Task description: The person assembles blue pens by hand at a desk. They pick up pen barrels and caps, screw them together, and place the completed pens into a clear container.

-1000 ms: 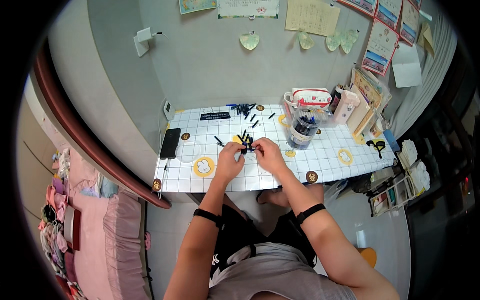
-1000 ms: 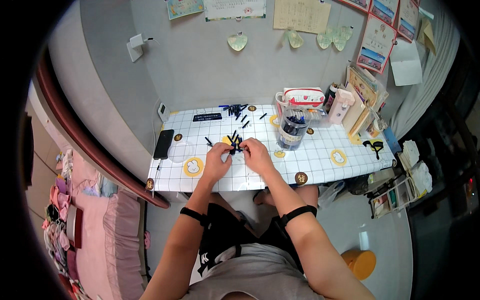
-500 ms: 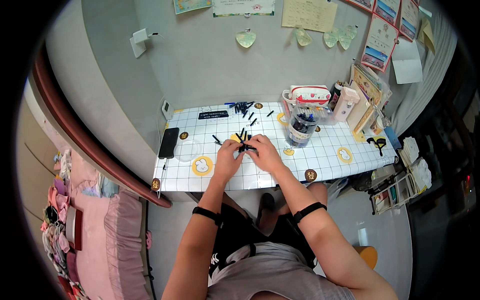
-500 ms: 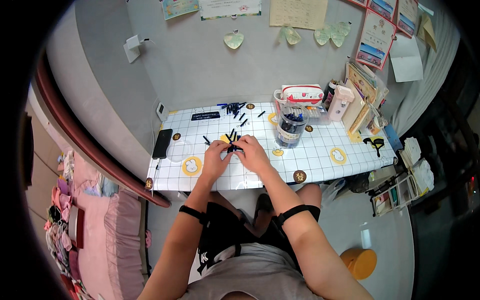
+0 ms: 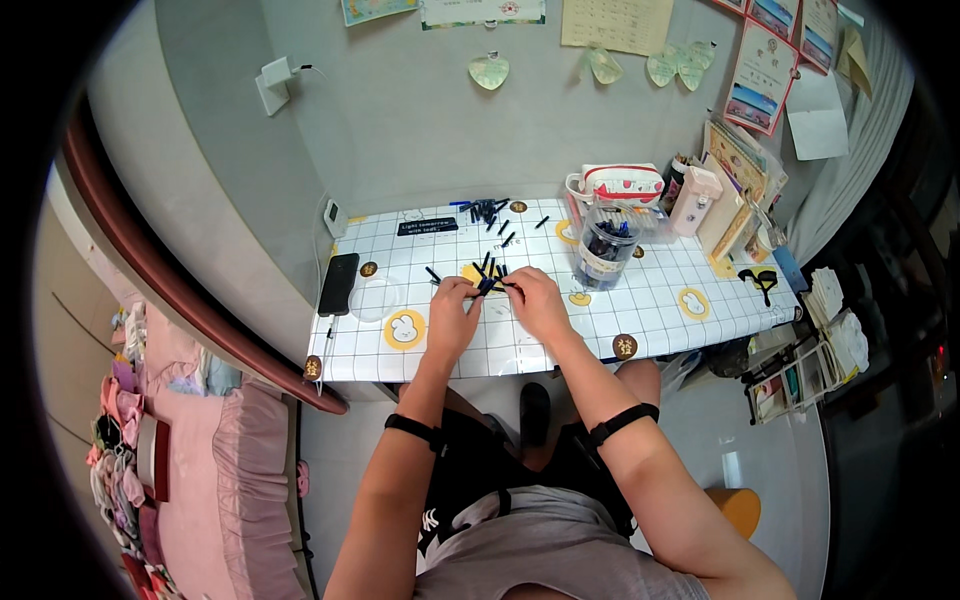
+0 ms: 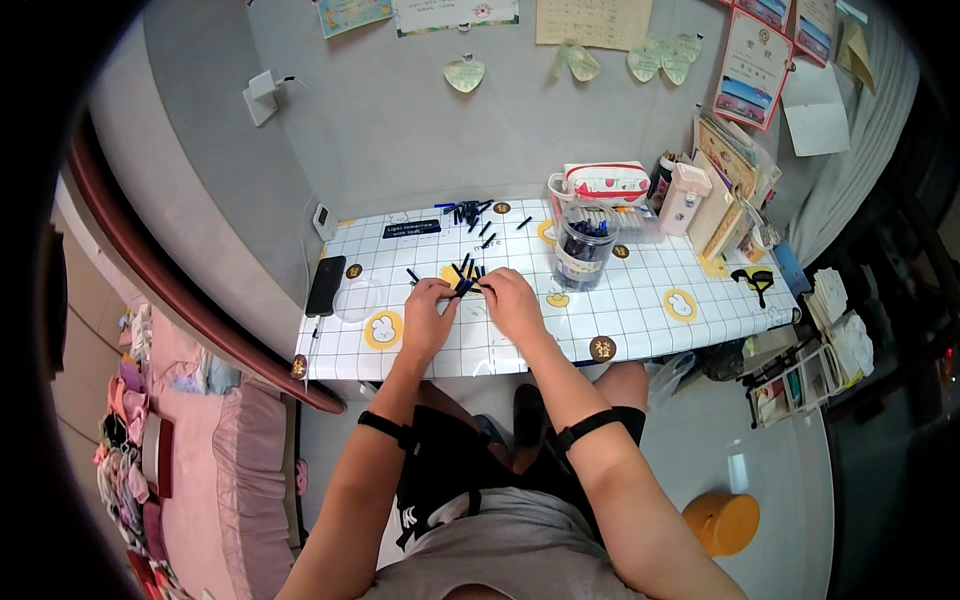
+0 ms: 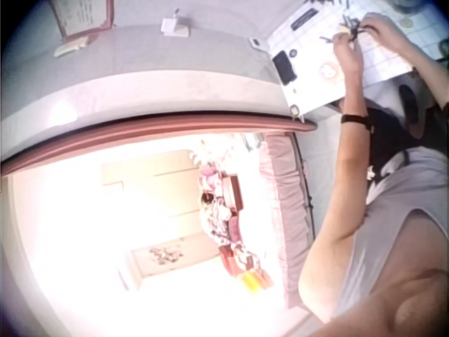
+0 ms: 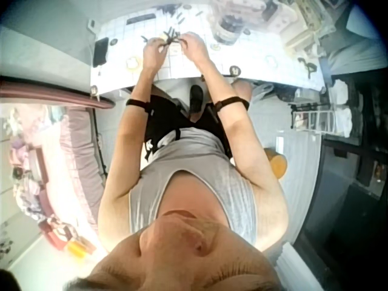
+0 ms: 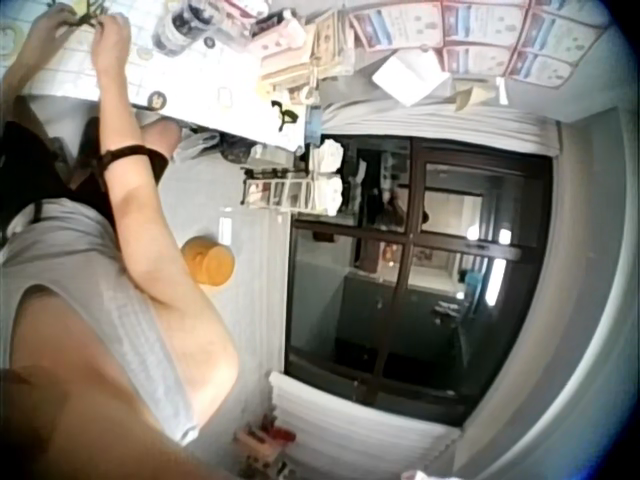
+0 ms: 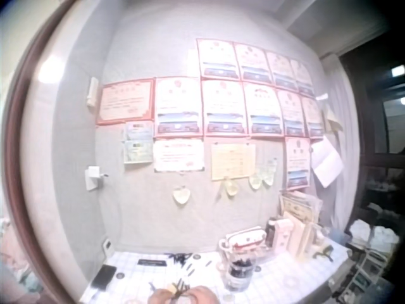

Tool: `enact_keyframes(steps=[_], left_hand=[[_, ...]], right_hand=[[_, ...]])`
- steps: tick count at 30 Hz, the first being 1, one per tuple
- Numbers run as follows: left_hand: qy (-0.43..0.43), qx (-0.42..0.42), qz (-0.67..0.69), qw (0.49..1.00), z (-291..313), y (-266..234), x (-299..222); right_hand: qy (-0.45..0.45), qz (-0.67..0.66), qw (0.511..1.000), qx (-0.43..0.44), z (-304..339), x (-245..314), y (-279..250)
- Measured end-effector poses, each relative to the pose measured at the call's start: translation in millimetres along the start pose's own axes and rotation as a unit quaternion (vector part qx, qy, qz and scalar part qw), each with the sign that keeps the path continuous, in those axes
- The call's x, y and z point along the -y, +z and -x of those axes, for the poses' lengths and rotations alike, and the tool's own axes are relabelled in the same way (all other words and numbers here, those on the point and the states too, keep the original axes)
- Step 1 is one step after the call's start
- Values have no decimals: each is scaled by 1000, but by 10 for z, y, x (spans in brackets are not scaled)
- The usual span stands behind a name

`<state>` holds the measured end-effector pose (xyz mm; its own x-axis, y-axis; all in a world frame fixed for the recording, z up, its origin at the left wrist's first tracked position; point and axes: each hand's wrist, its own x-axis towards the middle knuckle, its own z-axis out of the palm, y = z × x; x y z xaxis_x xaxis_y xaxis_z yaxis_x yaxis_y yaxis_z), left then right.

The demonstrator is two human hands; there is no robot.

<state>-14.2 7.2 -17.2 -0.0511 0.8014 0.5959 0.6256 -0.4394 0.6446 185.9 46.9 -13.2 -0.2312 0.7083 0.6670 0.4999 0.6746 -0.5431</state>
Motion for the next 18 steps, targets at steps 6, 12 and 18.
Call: enact_keyframes(steps=[6, 12, 18], left_hand=[[1, -20, -7, 1000, 7, 1, 2], [-8, -35, 14, 999, -15, -23, -22], [23, -21, 39, 999, -23, -74, -125]], right_hand=[[8, -6, 1000, -16, 0, 37, -41], [33, -12, 998, -47, -35, 73, -54], [27, -81, 995, -59, -30, 88, -78]])
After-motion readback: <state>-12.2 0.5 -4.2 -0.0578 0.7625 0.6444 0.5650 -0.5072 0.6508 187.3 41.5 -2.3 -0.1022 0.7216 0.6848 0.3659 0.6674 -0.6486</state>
